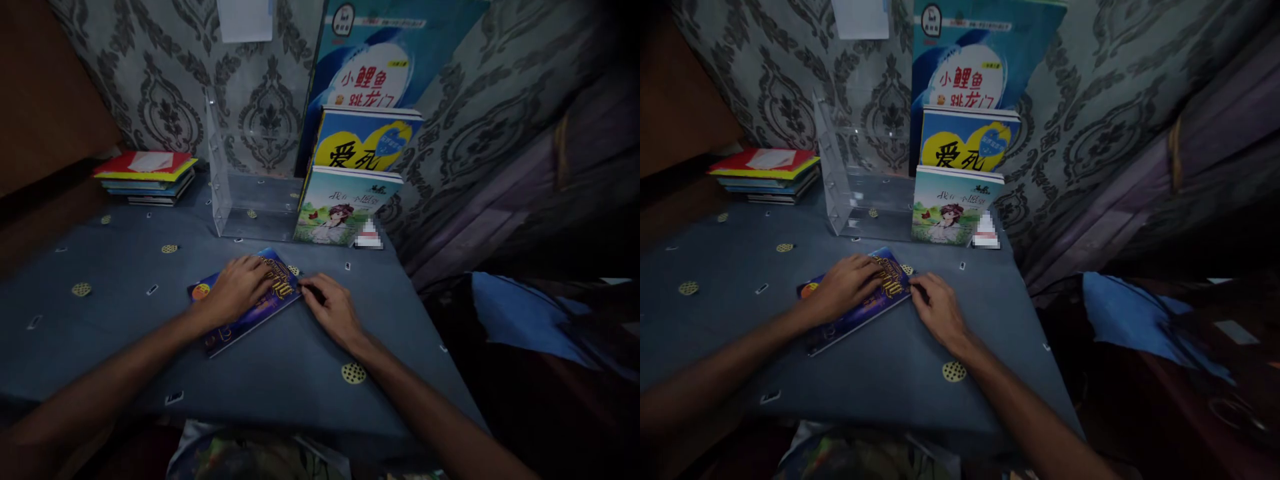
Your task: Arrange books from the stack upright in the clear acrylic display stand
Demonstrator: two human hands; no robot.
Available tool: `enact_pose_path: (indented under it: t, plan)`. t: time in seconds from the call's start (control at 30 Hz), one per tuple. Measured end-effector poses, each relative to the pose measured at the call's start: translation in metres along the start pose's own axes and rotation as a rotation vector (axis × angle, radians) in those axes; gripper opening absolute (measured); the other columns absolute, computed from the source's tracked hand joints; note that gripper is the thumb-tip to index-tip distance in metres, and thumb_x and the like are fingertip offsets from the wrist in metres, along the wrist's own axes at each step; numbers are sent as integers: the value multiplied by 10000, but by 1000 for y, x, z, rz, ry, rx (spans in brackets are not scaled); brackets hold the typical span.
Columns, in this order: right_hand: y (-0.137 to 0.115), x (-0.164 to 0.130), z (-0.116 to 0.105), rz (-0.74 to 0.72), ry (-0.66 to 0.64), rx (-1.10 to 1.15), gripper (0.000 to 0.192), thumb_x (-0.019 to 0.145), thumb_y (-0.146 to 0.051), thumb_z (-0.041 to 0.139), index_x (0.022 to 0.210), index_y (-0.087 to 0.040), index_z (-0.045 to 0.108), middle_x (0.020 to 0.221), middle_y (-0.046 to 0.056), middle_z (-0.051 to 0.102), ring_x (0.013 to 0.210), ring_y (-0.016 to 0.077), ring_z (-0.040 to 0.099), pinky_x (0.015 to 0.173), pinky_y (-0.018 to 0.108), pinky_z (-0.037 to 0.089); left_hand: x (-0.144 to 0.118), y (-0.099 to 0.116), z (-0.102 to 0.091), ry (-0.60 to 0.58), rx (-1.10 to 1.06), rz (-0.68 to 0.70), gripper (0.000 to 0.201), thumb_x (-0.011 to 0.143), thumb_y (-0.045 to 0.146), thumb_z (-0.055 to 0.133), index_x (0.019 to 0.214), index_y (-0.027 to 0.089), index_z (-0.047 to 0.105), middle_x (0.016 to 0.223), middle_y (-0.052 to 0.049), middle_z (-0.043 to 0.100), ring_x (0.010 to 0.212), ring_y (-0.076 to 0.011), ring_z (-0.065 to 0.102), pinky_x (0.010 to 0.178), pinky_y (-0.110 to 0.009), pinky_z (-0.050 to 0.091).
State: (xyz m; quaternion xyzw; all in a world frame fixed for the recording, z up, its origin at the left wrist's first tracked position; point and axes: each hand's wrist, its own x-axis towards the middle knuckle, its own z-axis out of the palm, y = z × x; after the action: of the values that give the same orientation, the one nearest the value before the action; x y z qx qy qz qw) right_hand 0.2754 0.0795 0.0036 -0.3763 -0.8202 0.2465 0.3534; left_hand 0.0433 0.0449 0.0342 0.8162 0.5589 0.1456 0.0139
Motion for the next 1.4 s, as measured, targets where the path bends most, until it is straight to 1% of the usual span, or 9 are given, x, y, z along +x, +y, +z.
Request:
enact_pose_path:
  t: [0.1, 0.23, 0.4, 0.53, 0.7, 0.83, 1.1, 1.27, 1.4]
  plan:
    - [-1, 0, 0, -5, -3, 17, 245, 940, -227, 513, 1060, -223, 726, 967, 76, 729, 884, 228, 673, 810, 372, 547, -10, 20, 3, -14, 17, 23, 381, 996, 467, 499, 1216, 176, 607, 1244, -125, 634, 1149, -289, 558, 995, -473, 453]
    - [-1, 0, 0, 14, 3, 62, 264, 939, -221, 501, 1089, -234, 718, 1042, 72, 746, 946, 228, 686, 849, 372, 555, -14, 31, 7, -36, 61, 30, 510, 932, 556, 577, 1253, 160, 572, 1309, -164, 605, 1208, -325, 544, 1033, -510, 438]
    - [1, 1, 1, 80, 28, 137, 276, 930, -226, 505, 1118, -235, 706, 1057, 63, 766, 964, 231, 705, 833, 368, 561, -13, 36, 9, -79, 150, 39, 396, 937, 389, 594, 1218, 111, 589, 1328, -199, 613, 1238, -338, 555, 1041, -496, 460]
    - [4, 3, 1, 128, 32, 186, 293, 938, -251, 498, 1160, -209, 686, 1020, 73, 779, 901, 229, 722, 785, 358, 566, -12, 40, 8, -80, 126, 37, 282, 954, 314, 546, 1132, 109, 624, 1215, -195, 666, 1200, -341, 594, 986, -492, 505]
    - [4, 4, 0, 135, 82, 246, 295, 953, -277, 494, 1171, -194, 674, 1016, 79, 782, 927, 226, 725, 839, 370, 565, -11, 39, 3, -58, 85, 57, 267, 977, 324, 502, 1086, 129, 649, 1165, -173, 693, 1150, -319, 631, 964, -479, 538]
    - [2, 5, -2, 121, 105, 283, 286, 959, -298, 503, 1172, -209, 671, 1006, 63, 782, 919, 208, 727, 834, 354, 563, -10, 38, 1, -36, 81, 62, 259, 968, 310, 515, 1081, 131, 663, 1149, -164, 701, 1130, -318, 648, 954, -479, 552]
    - [-3, 3, -7, 104, 108, 291, 296, 959, -292, 495, 1187, -207, 663, 1002, 67, 779, 928, 210, 724, 854, 362, 555, -9, 42, -3, -36, 169, 78, 260, 961, 305, 529, 1063, 121, 682, 1125, -157, 712, 1090, -314, 667, 906, -453, 574]
    - [-5, 0, -6, 102, 79, 298, 299, 952, -301, 511, 1184, -202, 670, 987, 61, 773, 803, 178, 711, 746, 312, 559, -9, 43, -1, -37, 196, 70, 254, 964, 314, 530, 1044, 125, 678, 1122, -156, 713, 1060, -309, 673, 854, -431, 580]
    - [-4, -1, -3, 83, -14, 282, 298, 951, -290, 513, 1185, -192, 669, 883, 41, 763, 640, 144, 668, 648, 275, 537, -10, 44, 1, -33, 225, 63, 266, 964, 331, 539, 1060, 125, 678, 1139, -152, 709, 1080, -303, 662, 888, -425, 567]
